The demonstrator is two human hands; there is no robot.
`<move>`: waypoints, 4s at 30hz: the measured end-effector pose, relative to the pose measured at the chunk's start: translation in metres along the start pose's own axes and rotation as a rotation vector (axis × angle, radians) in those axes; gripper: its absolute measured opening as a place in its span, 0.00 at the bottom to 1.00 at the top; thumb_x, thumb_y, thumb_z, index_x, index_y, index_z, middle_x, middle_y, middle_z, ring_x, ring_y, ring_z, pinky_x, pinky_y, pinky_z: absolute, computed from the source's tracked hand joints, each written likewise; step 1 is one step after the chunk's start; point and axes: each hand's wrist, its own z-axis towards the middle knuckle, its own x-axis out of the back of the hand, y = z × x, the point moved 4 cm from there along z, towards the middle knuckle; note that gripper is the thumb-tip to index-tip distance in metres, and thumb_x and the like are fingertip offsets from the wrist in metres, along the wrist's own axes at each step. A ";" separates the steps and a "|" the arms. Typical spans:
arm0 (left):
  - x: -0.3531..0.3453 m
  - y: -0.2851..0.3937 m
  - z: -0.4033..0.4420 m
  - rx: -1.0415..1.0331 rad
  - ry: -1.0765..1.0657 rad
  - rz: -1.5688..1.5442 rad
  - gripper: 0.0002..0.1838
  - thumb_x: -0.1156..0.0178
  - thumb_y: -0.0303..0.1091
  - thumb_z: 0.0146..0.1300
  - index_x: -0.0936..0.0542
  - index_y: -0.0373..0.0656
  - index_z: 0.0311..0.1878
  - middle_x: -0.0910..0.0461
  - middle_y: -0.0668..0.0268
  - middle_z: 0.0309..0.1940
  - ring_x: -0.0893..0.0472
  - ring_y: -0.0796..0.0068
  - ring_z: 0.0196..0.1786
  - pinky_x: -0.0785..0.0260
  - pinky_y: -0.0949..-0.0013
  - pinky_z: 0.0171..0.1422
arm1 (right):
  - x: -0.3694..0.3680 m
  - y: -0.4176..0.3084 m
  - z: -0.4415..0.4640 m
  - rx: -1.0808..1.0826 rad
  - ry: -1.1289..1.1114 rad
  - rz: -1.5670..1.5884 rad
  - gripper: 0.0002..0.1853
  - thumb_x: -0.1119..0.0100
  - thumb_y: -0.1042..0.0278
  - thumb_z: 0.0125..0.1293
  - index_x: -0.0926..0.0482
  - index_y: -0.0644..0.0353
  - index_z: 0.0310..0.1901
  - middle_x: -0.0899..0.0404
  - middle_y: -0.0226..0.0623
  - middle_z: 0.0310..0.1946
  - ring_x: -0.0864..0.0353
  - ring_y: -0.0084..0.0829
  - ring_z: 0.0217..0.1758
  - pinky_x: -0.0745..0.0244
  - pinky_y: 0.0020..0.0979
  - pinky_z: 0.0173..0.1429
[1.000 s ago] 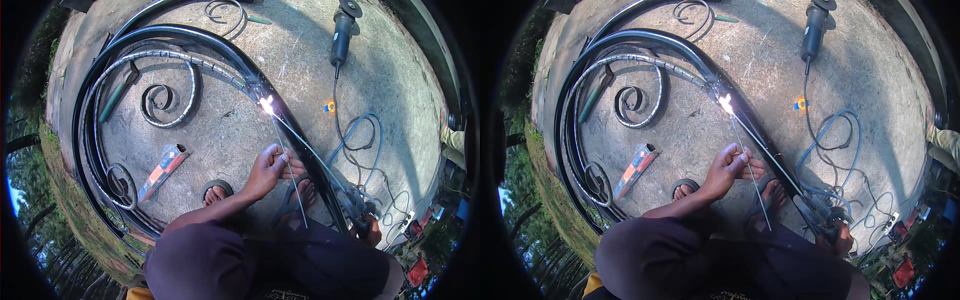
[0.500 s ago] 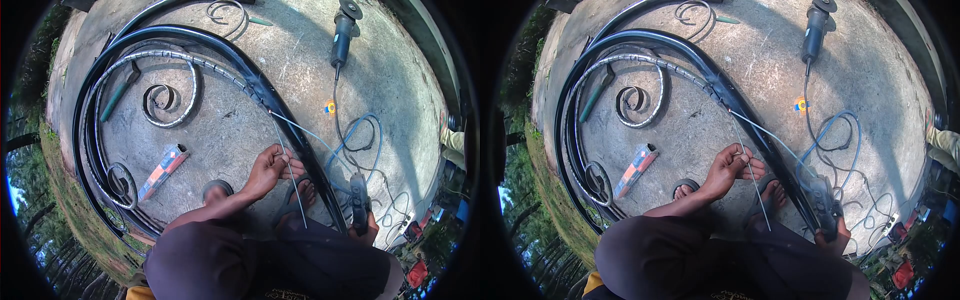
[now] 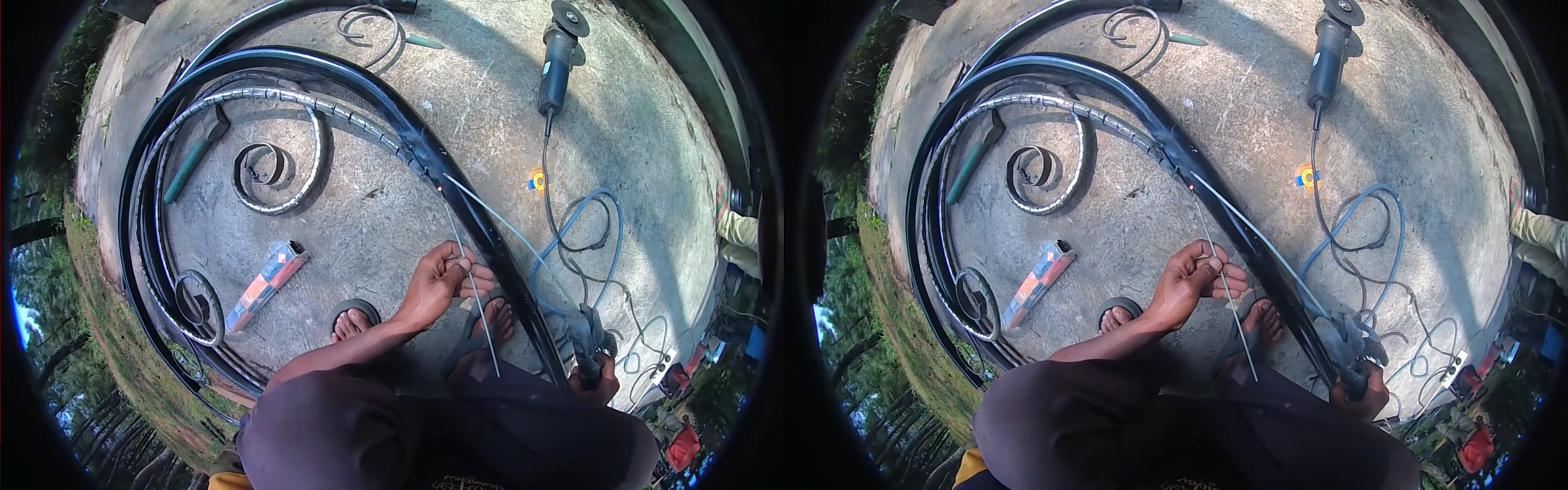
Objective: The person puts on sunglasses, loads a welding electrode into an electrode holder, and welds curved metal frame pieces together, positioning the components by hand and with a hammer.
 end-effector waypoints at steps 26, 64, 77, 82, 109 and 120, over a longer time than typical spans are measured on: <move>-0.002 0.002 -0.001 0.003 -0.003 -0.009 0.07 0.56 0.27 0.76 0.31 0.35 0.51 0.19 0.48 0.44 0.15 0.57 0.47 0.19 0.60 0.53 | -0.006 0.012 -0.009 0.037 -0.039 -0.083 0.30 0.33 0.68 0.38 0.23 0.59 0.50 0.18 0.48 0.31 0.17 0.51 0.31 0.22 0.43 0.37; -0.003 0.003 -0.011 -0.022 -0.017 0.056 0.08 0.53 0.31 0.77 0.30 0.37 0.51 0.18 0.50 0.43 0.14 0.60 0.45 0.19 0.61 0.50 | -0.006 0.025 -0.021 0.158 0.080 -0.140 0.34 0.34 0.69 0.39 0.24 0.59 0.55 0.19 0.44 0.29 0.18 0.46 0.28 0.23 0.41 0.36; 0.003 0.005 -0.006 0.011 0.021 0.042 0.08 0.54 0.30 0.77 0.30 0.36 0.50 0.18 0.50 0.44 0.14 0.59 0.45 0.19 0.60 0.50 | -0.009 0.033 -0.023 0.350 0.025 -0.204 0.38 0.35 0.73 0.42 0.31 0.63 0.61 0.19 0.50 0.44 0.20 0.46 0.35 0.25 0.43 0.39; 0.002 0.006 -0.005 0.025 0.035 0.023 0.08 0.54 0.31 0.77 0.30 0.36 0.50 0.18 0.50 0.43 0.14 0.58 0.45 0.19 0.60 0.50 | -0.005 0.025 -0.016 0.201 -0.012 -0.163 0.35 0.35 0.72 0.42 0.28 0.61 0.58 0.17 0.48 0.37 0.18 0.47 0.32 0.23 0.42 0.39; 0.001 0.008 -0.006 0.010 0.032 0.011 0.08 0.55 0.29 0.76 0.29 0.36 0.50 0.18 0.50 0.42 0.14 0.60 0.44 0.18 0.60 0.49 | -0.002 0.003 -0.009 0.102 -0.031 -0.090 0.29 0.33 0.70 0.40 0.22 0.59 0.51 0.20 0.43 0.28 0.20 0.45 0.27 0.25 0.41 0.36; 0.002 0.006 -0.005 0.009 0.038 0.007 0.10 0.52 0.33 0.76 0.29 0.35 0.49 0.18 0.50 0.41 0.14 0.59 0.43 0.17 0.60 0.47 | -0.003 0.002 -0.011 0.173 -0.039 -0.139 0.34 0.33 0.70 0.39 0.24 0.60 0.56 0.22 0.46 0.31 0.23 0.44 0.30 0.27 0.42 0.36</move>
